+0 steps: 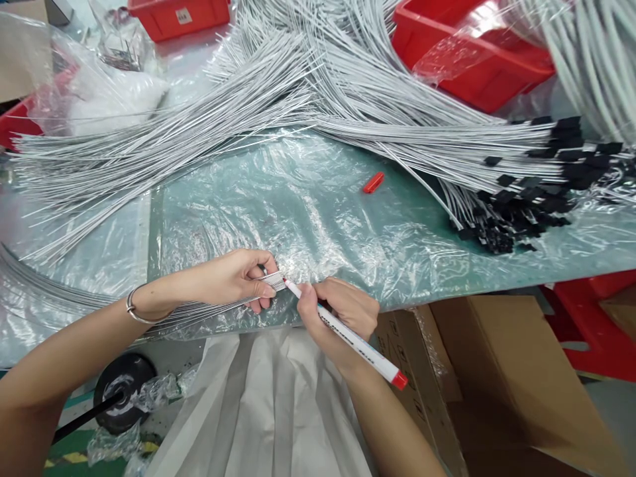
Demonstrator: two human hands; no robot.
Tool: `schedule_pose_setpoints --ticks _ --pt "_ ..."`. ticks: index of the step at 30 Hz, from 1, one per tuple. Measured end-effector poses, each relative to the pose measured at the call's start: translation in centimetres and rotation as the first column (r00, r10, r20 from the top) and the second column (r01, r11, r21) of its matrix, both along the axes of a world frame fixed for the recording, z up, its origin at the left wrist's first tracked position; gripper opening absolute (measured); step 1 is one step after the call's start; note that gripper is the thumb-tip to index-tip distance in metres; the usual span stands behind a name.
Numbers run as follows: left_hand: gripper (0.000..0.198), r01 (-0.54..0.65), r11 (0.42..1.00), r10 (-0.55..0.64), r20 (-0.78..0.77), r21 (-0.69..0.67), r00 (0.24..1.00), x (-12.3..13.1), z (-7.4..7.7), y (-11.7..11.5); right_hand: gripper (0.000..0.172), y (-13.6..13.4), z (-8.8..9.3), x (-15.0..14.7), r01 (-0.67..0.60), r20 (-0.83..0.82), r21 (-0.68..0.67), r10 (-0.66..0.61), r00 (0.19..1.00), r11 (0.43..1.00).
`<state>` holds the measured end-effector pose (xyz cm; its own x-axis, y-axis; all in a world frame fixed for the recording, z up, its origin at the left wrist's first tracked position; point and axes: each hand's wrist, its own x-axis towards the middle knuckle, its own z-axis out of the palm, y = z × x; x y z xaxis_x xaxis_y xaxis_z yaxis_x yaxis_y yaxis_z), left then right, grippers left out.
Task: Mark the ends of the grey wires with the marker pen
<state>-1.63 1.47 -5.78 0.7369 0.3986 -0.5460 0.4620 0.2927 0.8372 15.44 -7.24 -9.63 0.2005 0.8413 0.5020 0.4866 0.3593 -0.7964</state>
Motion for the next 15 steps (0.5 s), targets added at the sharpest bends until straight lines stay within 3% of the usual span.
schedule_pose_setpoints --ticks 15 --pt "0.009 -0.029 0.999 0.027 -0.039 -0.035 0.999 0.11 0.21 -0.09 0.024 -0.08 -0.08 0.18 0.016 -0.015 -0.005 -0.016 1.000 1.000"
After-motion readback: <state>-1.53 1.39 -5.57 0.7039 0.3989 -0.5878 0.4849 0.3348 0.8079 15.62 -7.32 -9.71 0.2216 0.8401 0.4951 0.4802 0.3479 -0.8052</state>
